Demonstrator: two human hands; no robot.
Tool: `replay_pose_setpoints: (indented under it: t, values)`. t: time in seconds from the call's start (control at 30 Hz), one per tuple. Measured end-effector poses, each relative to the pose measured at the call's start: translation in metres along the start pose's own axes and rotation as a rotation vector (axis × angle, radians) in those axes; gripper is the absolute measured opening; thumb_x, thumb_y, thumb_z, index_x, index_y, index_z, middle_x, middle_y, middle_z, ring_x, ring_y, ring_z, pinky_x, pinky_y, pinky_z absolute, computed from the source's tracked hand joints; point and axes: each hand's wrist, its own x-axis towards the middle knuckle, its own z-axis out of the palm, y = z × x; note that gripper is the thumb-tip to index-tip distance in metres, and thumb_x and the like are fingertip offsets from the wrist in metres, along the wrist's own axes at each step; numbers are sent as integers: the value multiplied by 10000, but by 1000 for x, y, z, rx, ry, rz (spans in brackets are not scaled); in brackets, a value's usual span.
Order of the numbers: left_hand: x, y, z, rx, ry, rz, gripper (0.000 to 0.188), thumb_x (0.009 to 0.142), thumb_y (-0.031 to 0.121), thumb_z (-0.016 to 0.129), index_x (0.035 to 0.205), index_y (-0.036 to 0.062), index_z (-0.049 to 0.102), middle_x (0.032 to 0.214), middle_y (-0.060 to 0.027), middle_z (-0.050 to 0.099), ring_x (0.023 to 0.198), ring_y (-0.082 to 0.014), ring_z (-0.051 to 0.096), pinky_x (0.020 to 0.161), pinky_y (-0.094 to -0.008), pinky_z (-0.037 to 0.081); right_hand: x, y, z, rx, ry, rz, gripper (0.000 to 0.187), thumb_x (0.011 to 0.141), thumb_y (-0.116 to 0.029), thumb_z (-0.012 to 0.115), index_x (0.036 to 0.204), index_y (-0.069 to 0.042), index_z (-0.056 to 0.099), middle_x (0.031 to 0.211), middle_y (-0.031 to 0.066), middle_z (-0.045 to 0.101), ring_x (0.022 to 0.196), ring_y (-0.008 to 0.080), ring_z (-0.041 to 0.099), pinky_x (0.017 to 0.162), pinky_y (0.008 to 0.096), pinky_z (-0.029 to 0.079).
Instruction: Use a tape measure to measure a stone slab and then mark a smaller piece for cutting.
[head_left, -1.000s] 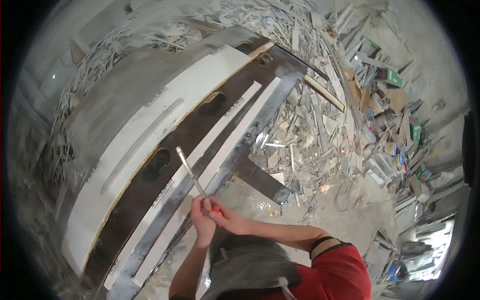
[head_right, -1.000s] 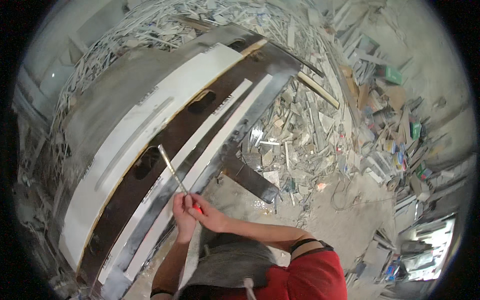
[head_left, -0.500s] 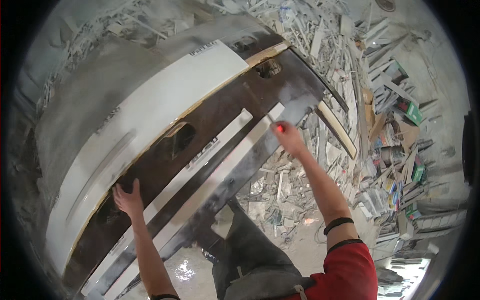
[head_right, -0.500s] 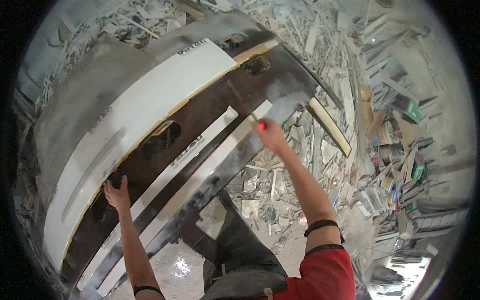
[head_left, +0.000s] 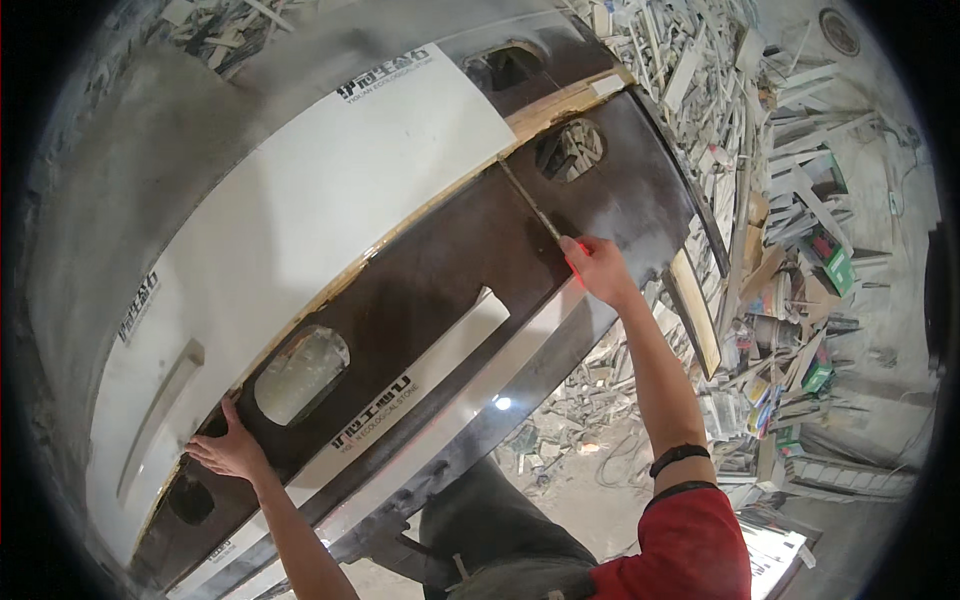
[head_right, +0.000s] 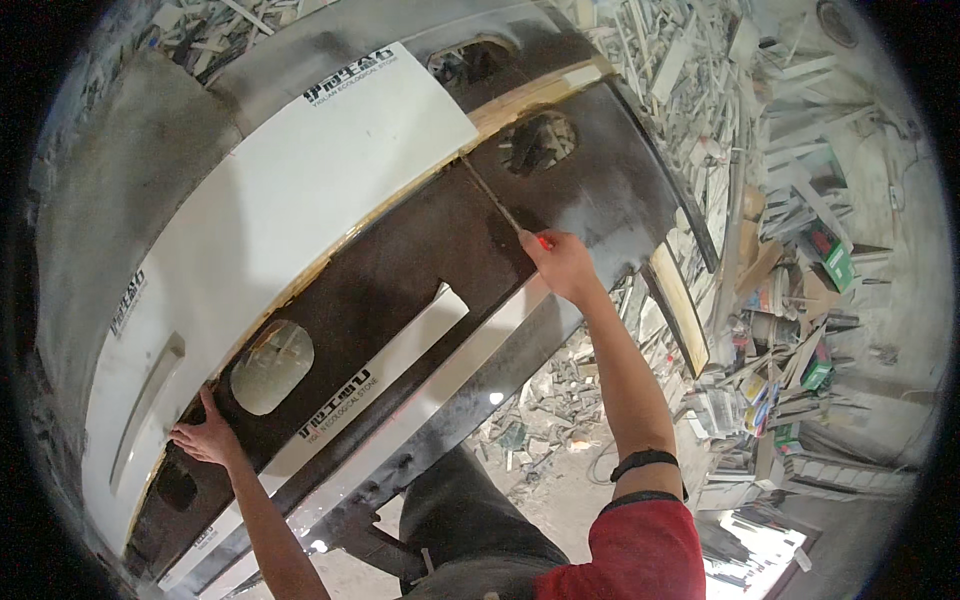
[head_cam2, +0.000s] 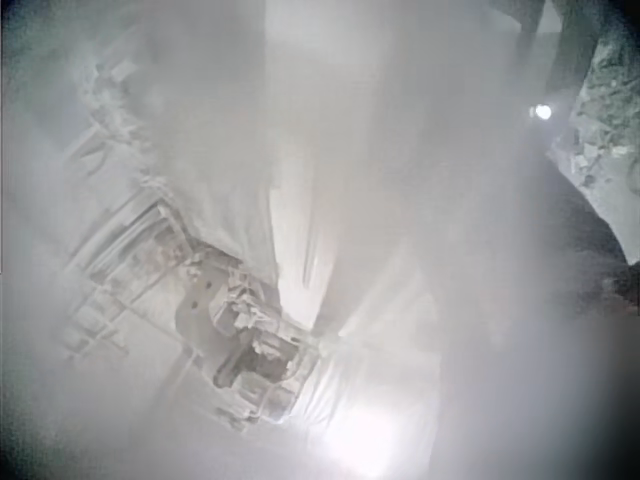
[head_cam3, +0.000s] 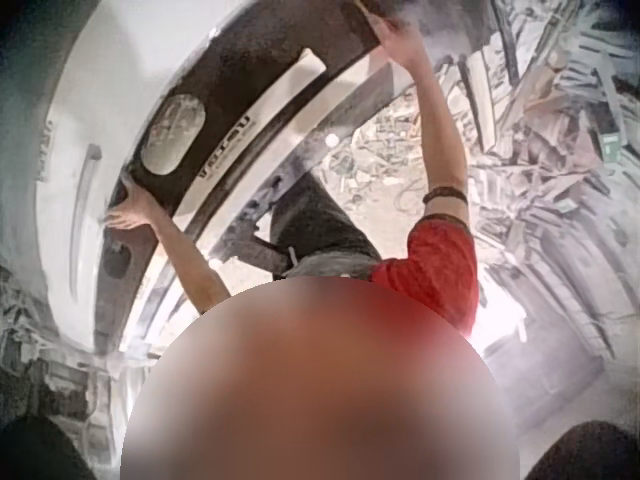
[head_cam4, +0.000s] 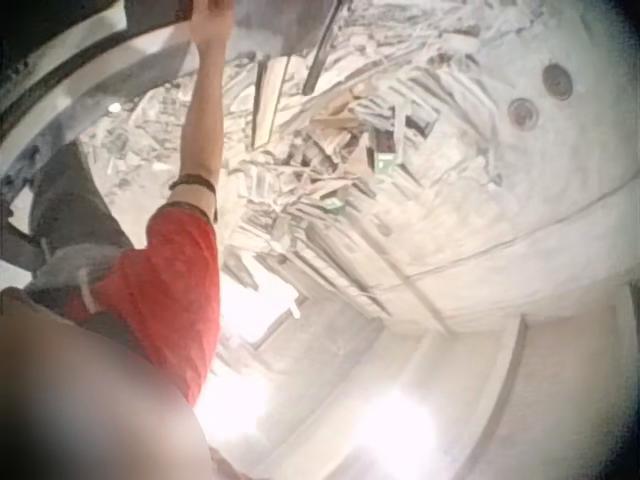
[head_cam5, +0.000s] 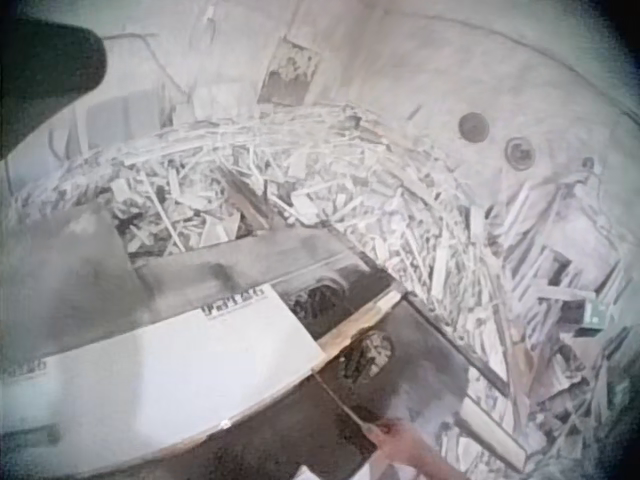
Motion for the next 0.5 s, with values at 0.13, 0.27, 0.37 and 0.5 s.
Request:
replay_pose_setpoints:
  t: [0.13, 0.27, 0.37, 0.5]
  values:
    - [3, -11, 6, -2, 70, 31, 1160, 741, 800, 606, 1505, -15, 294, 1563, -239, 273, 1460, -367, 242, 1196, -485, 209, -8, 1, -1, 103, 0, -24, 525, 912, -475, 595, 1039, 23, 700, 783, 157, 682, 769, 247, 653, 726, 354, 499]
    - [1, -9, 1, -15, 72, 38, 1146, 742, 793, 614, 1492, -21, 319, 1563, -243, 269, 1455, -371, 252, 1195, -481, 213, -19, 3, 3, 192, 10, -28, 518, 922, -453, 620, 1040, 46, 690, 775, 80, 667, 759, 133, 591, 712, 302, 488]
    - [-1, -6, -3, -14, 63, 45, 1150, 737, 766, 646, 1463, -72, 339, 1557, -263, 268, 1456, -369, 256, 1189, -480, 230, -14, 2, 10, 181, 67, -31, 525, 920, -463, 609, 1047, 40, 688, 804, 123, 683, 787, 183, 628, 734, 329, 498]
    - [3, -12, 1, -6, 93, 76, 1136, 741, 763, 644, 1452, -76, 359, 1547, -267, 288, 1451, -373, 265, 1185, -482, 244, -4, 2, 11, 65, 58, -85, 527, 919, -465, 598, 1056, 36, 685, 837, 178, 690, 827, 241, 656, 763, 355, 504]
